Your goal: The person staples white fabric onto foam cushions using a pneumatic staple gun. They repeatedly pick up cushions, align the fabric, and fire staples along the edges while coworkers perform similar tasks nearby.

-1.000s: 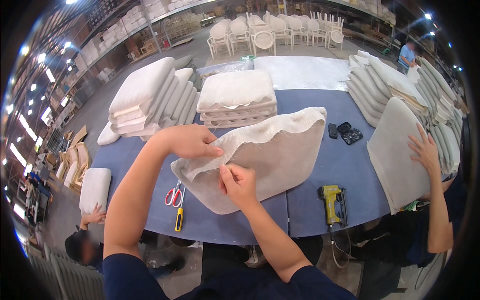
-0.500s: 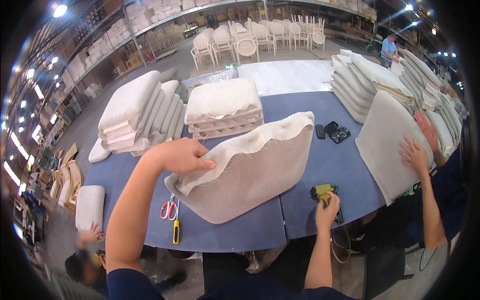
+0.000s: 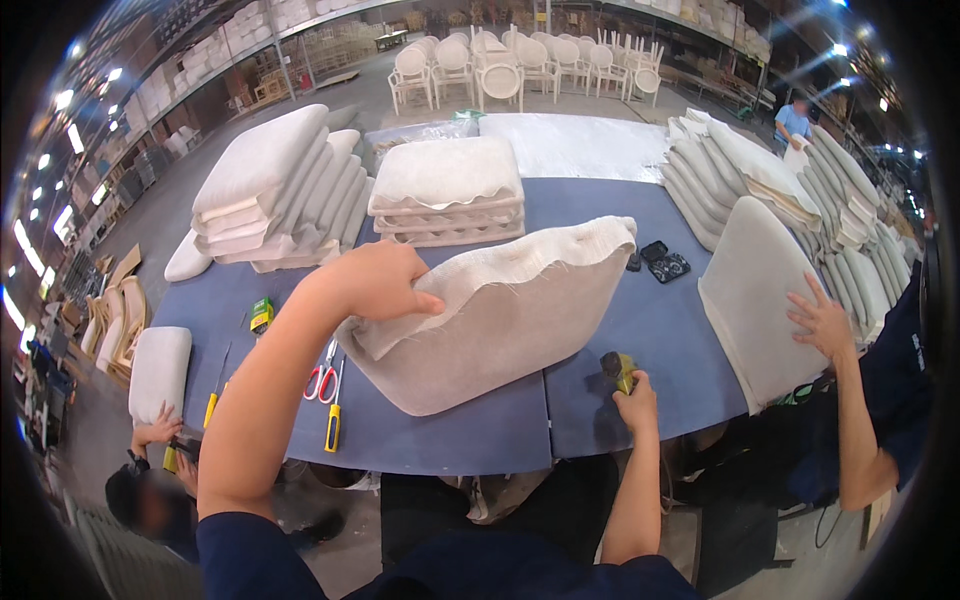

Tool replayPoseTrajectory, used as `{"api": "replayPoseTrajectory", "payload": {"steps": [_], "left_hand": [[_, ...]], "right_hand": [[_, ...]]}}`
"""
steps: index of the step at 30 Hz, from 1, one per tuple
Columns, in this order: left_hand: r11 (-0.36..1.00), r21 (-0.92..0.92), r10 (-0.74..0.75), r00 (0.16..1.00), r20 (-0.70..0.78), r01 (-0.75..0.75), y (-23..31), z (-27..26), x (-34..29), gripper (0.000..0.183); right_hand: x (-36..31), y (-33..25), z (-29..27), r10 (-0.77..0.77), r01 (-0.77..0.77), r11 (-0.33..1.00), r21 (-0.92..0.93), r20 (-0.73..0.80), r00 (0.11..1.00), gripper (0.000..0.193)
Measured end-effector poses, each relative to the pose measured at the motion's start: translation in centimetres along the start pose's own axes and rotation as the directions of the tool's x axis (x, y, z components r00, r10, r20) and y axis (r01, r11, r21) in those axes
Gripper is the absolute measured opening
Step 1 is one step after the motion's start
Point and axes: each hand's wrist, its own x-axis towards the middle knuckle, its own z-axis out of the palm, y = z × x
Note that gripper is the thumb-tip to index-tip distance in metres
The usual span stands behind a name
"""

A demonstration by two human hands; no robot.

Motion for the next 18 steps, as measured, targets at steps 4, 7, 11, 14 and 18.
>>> {"api": "replayPoseTrajectory", "payload": {"steps": [4, 7, 11, 14, 18], "left_hand": [[1.000, -0.016, 0.000, 1.000, -0.020, 0.000, 0.4, 0.6, -0.9, 0.052], [0.999, -0.031, -0.012, 0.998, -0.058, 0.010, 0.5, 0.9, -1.7, 0.052], [0.999, -0.048, -0.006, 0.994, -0.112, 0.001, 1.3, 1.6, -2.4, 0.044], [0.999, -0.026, 0.014, 0.983, -0.181, -0.019, 0.7, 3.0, -2.9, 0.037], [0.999, 0.012, -0.028, 0.984, -0.177, 0.031, 2.1, 3.4, -3.9, 0.034]], "right_hand": [[-4.9, -8.5, 0.0, -0.199, 0.043, 0.786, 0.617, 0.185, 0.962, 0.030], [-12.3, -17.3, 0.6, -0.417, 0.128, 0.644, 0.754, 0.206, 0.885, 0.032], [-16.9, -22.1, 4.9, -0.716, 0.678, 0.368, 0.637, -0.271, 0.644, 0.029], [-17.4, -25.8, 4.3, -0.799, 0.757, 0.347, 0.554, -0.248, 0.548, 0.035], [-17.6, -25.7, 5.1, -0.781, 0.664, 0.449, 0.598, -0.099, 0.617, 0.044]]}}
